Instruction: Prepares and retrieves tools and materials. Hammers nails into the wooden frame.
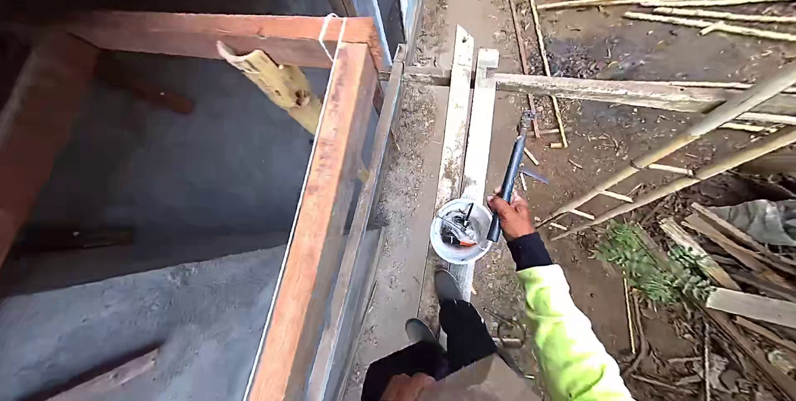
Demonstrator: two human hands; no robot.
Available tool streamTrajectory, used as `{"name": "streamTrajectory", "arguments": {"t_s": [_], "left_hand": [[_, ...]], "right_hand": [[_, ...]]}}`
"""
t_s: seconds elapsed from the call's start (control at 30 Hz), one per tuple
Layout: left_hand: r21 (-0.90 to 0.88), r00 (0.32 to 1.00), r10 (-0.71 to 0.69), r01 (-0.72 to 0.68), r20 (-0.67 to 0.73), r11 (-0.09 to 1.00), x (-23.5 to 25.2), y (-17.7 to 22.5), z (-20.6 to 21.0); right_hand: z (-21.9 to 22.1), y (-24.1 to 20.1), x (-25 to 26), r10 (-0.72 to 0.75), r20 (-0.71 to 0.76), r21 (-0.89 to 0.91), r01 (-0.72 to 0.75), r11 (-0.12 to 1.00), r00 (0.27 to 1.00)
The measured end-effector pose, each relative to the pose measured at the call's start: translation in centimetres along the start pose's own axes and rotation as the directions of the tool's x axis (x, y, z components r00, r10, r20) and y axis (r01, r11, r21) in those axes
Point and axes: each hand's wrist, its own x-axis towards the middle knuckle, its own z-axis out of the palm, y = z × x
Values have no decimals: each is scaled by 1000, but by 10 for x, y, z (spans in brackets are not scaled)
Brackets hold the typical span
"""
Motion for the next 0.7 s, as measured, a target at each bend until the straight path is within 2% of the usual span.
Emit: {"name": "streamTrajectory", "arguments": {"t_s": [0.13, 0.23, 0.33, 0.43, 0.53, 0.6, 0.7], "left_hand": [[-195, 970, 230, -242, -80, 951, 2, 66, -18], [-368, 934, 289, -349, -210, 862, -1, 98, -33], [-494, 896, 140, -356, -421, 793, -2, 122, -55], [-579, 842, 3, -373, -539, 725, -2, 143, -93], [-605, 793, -107, -362, -599, 709, -3, 154, -132], [-662, 753, -241, -322, -613, 677, -10, 151, -161], [-818, 674, -508, -267, -537, 510, -17, 139, -214]], "right_hand": [[-12, -50, -46, -52, 10, -95, 53, 994, 999], [-19, -87, -77, -65, 25, -147, 68, 987, 998], [-19, -117, -98, -80, 53, -158, 88, 983, 995], [-28, -130, -112, -93, 36, -144, 97, 985, 995], [-41, -145, -128, -124, 35, -181, 129, 975, 992], [-39, -152, -141, -134, 73, -219, 147, 965, 988], [-42, -161, -157, -135, 93, -217, 152, 964, 987]]}}
